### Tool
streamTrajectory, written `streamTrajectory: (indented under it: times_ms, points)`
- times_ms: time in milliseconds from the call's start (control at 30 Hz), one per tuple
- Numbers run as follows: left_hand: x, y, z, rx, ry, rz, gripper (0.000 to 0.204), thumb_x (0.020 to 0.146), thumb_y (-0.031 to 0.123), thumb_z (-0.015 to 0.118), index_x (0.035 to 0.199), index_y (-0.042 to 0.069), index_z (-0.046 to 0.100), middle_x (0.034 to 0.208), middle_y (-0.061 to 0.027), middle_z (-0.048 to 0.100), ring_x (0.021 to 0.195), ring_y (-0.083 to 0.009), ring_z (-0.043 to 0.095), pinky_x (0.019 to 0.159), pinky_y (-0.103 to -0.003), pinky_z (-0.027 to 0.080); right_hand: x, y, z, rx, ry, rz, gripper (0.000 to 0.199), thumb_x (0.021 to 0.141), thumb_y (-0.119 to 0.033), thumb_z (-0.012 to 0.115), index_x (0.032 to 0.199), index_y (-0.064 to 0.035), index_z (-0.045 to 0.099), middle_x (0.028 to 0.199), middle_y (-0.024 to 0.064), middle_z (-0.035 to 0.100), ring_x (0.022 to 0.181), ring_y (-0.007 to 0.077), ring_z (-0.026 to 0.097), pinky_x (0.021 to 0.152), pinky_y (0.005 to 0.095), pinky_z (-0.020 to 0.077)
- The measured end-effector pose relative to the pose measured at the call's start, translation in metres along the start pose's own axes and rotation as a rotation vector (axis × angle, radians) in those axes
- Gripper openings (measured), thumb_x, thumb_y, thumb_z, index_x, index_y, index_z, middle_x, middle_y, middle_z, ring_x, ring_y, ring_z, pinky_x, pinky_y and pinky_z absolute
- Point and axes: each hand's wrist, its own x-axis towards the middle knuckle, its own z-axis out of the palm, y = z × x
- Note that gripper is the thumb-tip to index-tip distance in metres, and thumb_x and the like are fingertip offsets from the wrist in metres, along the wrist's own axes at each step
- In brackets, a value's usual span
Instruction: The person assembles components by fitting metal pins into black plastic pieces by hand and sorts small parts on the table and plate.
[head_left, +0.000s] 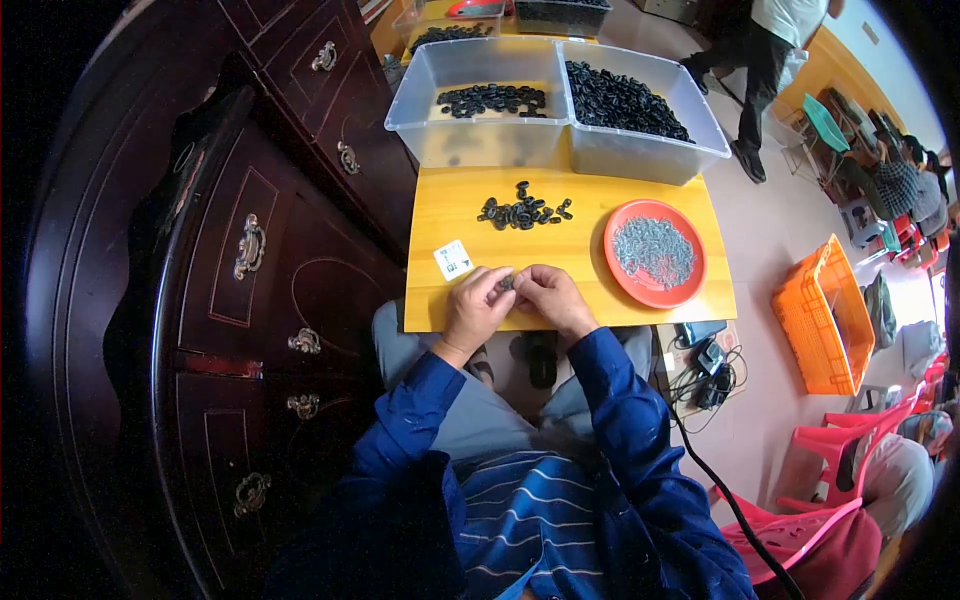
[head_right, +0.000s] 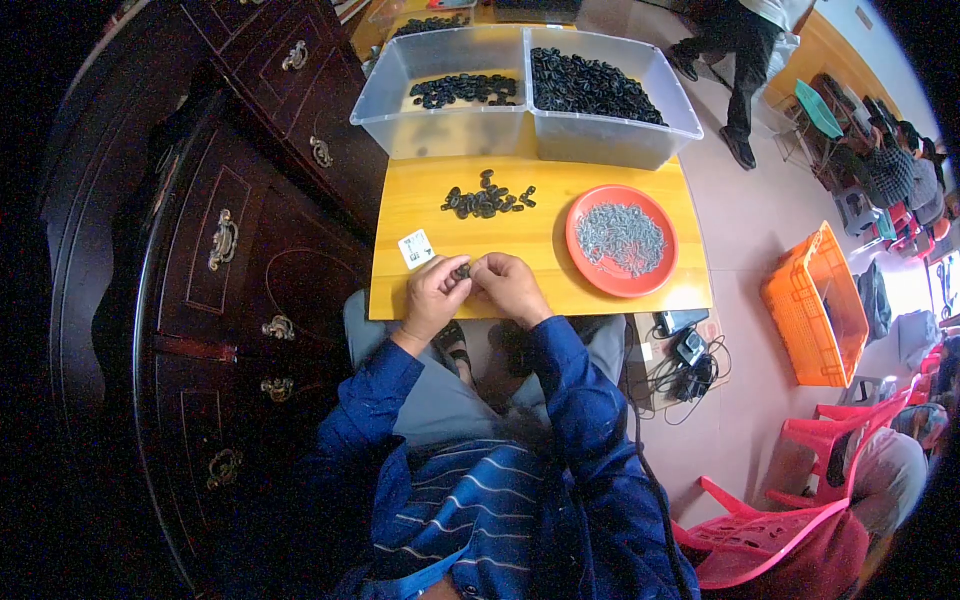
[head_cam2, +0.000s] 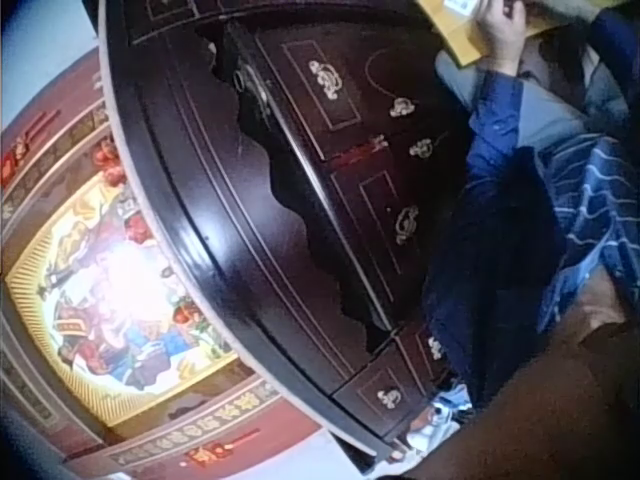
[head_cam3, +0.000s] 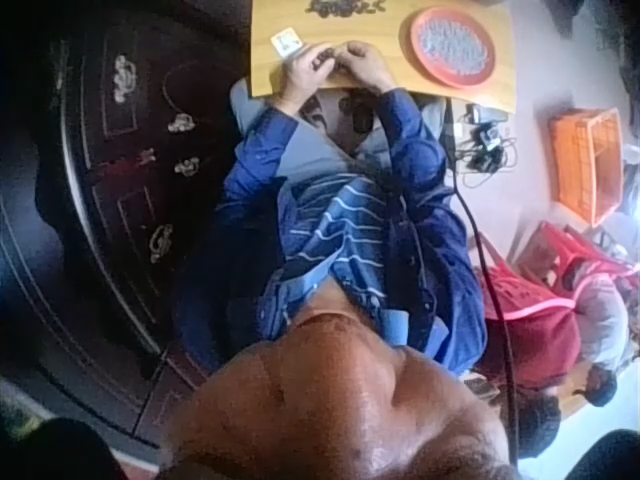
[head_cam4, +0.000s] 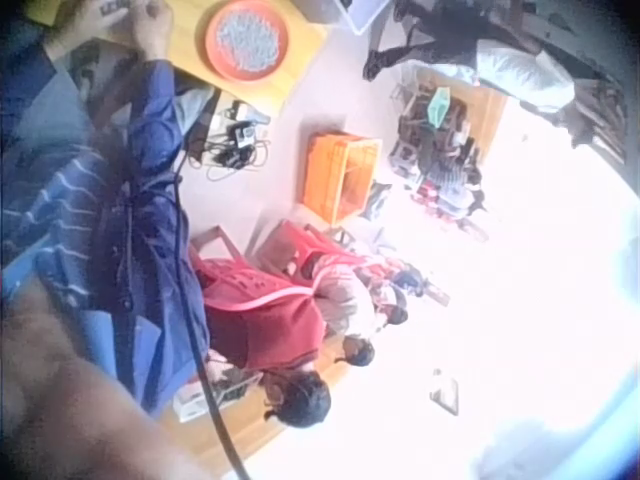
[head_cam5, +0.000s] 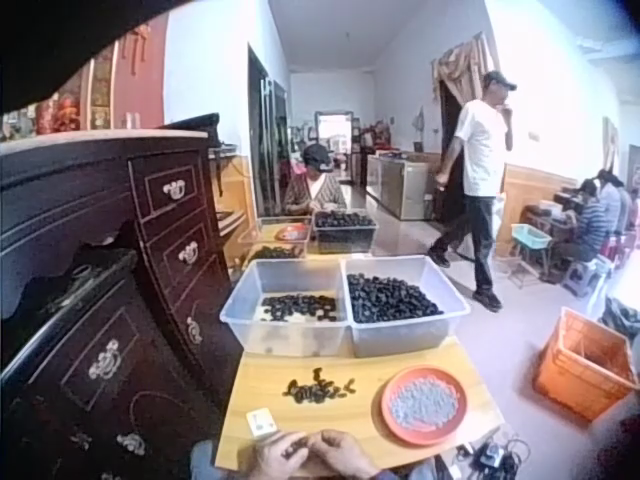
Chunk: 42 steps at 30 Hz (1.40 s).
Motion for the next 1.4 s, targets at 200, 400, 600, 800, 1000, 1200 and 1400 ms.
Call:
streamTrajectory:
  times_ms: [200, 400, 600, 800, 1000, 1200, 1400]
  points:
    - [0.000, -0.005, 0.002, -0.018, 0.016, 0.043, 0.034, 0.078, -0.003, 0.073, 0.111, 0.002, 0.069, 0.078, -0.0045, 0.059, 0.060, -0.0114, 0.055, 0.055, -0.025, 0.047, 0.001, 0.000, -0.001, -0.007, -0.006, 0.004, 0.015, 0.097, -0.014, 0.060, 0.094, -0.0006, 0.065, 0.081, 0.0006, 0.065, 0.070, 0.0082, 0.060, 0.066, 0.0241, 0.0512]
    - [-0.001, -0.006, 0.002, 0.003, 0.023, 0.053, 0.033, 0.079, -0.004, 0.071, 0.111, 0.002, 0.069, 0.078, -0.0050, 0.059, 0.061, -0.0121, 0.055, 0.055, -0.025, 0.047, -0.002, -0.005, 0.002, 0.026, 0.018, 0.025, 0.014, 0.097, -0.013, 0.061, 0.096, 0.0003, 0.066, 0.082, 0.0018, 0.066, 0.072, 0.0088, 0.061, 0.067, 0.0242, 0.0525]
    - [0.000, -0.003, 0.001, 0.009, 0.001, 0.030, 0.023, 0.080, 0.003, 0.069, 0.103, 0.003, 0.067, 0.088, -0.0149, 0.065, 0.077, -0.0341, 0.065, 0.066, -0.040, 0.052, -0.002, -0.005, 0.001, 0.018, 0.008, 0.017, 0.016, 0.097, -0.015, 0.062, 0.094, 0.0004, 0.066, 0.082, 0.0024, 0.067, 0.072, 0.0091, 0.062, 0.067, 0.0239, 0.0530]
    - [0.001, -0.005, 0.000, 0.008, 0.040, 0.080, 0.011, 0.085, 0.005, 0.068, 0.095, 0.002, 0.068, 0.086, -0.0148, 0.067, 0.077, -0.0340, 0.066, 0.067, -0.040, 0.052, -0.003, -0.006, 0.001, 0.003, 0.014, 0.028, 0.019, 0.098, -0.018, 0.062, 0.094, 0.0000, 0.068, 0.083, 0.0027, 0.068, 0.072, 0.0096, 0.063, 0.068, 0.0244, 0.0531]
    - [0.002, 0.004, -0.002, 0.046, 0.031, 0.117, 0.015, 0.085, 0.004, 0.068, 0.100, 0.003, 0.070, 0.085, -0.0141, 0.067, 0.077, -0.0322, 0.066, 0.068, -0.039, 0.053, -0.005, -0.019, -0.004, -0.007, -0.078, 0.058, 0.026, 0.097, -0.025, 0.067, 0.098, 0.0003, 0.069, 0.084, 0.0029, 0.069, 0.073, 0.0096, 0.062, 0.069, 0.0243, 0.0527]
    - [0.002, 0.005, -0.001, 0.098, 0.014, 0.161, 0.028, 0.083, 0.000, 0.064, 0.110, 0.004, 0.069, 0.086, -0.0138, 0.064, 0.078, -0.0325, 0.065, 0.069, -0.041, 0.053, -0.005, -0.021, -0.003, -0.023, -0.090, 0.062, 0.023, 0.096, -0.022, 0.069, 0.098, 0.0007, 0.069, 0.085, 0.0025, 0.068, 0.073, 0.0091, 0.062, 0.069, 0.0234, 0.0522]
    - [0.003, 0.008, -0.004, 0.026, -0.072, -0.007, 0.033, 0.080, -0.003, 0.065, 0.112, 0.005, 0.069, 0.083, -0.0106, 0.063, 0.067, -0.0234, 0.063, 0.061, -0.035, 0.052, -0.004, -0.015, 0.000, 0.018, -0.047, 0.031, 0.013, 0.095, -0.012, 0.068, 0.097, 0.0005, 0.067, 0.087, 0.0028, 0.069, 0.073, 0.0092, 0.062, 0.068, 0.0232, 0.0522]
